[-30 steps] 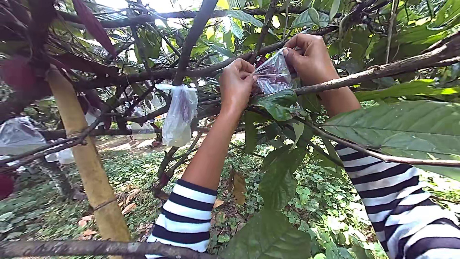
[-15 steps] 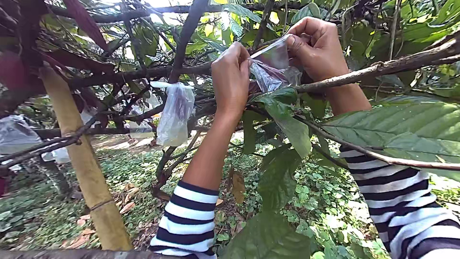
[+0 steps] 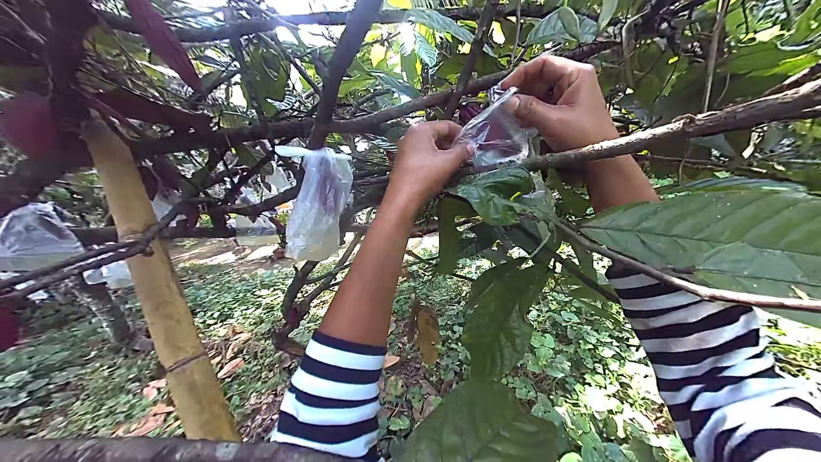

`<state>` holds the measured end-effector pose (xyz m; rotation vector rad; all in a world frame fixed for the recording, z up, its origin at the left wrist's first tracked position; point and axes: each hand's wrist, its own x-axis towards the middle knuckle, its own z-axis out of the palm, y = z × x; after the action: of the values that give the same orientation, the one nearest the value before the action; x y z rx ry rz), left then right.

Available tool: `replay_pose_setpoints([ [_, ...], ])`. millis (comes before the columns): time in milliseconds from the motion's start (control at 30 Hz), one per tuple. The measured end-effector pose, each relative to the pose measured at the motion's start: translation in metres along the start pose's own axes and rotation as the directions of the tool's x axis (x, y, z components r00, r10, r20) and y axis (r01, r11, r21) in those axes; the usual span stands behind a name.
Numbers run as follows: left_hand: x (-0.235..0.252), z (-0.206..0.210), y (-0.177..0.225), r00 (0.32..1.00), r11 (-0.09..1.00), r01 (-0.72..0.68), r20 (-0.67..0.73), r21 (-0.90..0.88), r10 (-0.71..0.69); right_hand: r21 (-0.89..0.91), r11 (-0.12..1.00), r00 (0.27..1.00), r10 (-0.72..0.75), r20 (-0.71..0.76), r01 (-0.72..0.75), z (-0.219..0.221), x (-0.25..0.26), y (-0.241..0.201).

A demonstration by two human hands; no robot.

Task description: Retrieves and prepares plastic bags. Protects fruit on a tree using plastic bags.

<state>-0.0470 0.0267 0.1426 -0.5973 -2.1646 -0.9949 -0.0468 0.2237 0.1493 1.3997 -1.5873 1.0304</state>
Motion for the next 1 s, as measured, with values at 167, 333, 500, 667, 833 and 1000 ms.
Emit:
replay_pose_setpoints([
  [167, 0.005, 0.003, -0.012, 0.996, 0.999, -0.046, -0.078, -0.011, 0.045, 0.122, 0.987, 0.990, 0.113, -0.084, -0.102, -0.012, 0.008, 0.057],
  [333, 0.004, 0.007, -0.014, 0.984, 0.996, -0.020, -0.176, -0.092, 0.004, -0.059, 0.987, 0.989, 0.147, 0.002, -0.147, -0.012, 0.007, 0.053],
  [500, 0.004, 0.011, -0.013, 0.985, 0.971, -0.029, -0.170, -0.237, -0.012, -0.169, 0.956, 0.963, 0.255, 0.080, -0.239, -0.009, 0.008, 0.046],
  [667, -0.005, 0.014, 0.003, 0.986, 0.871, 0.019, -0.134, -0.491, -0.097, -0.148, 0.970, 0.975, 0.205, 0.085, -0.191, -0.010, 0.008, 0.045],
  [833, -0.007, 0.009, -0.001, 0.988, 0.819, 0.010, -0.122, -0.573, -0.097, -0.019, 0.970, 0.970, 0.243, -0.007, -0.244, -0.010, 0.005, 0.046],
  [1000, -0.007, 0.006, 0.000, 0.987, 0.835, 0.011, -0.130, -0.550, -0.099, -0.040, 0.982, 0.977, 0.179, -0.112, -0.185, -0.013, 0.006, 0.050],
])
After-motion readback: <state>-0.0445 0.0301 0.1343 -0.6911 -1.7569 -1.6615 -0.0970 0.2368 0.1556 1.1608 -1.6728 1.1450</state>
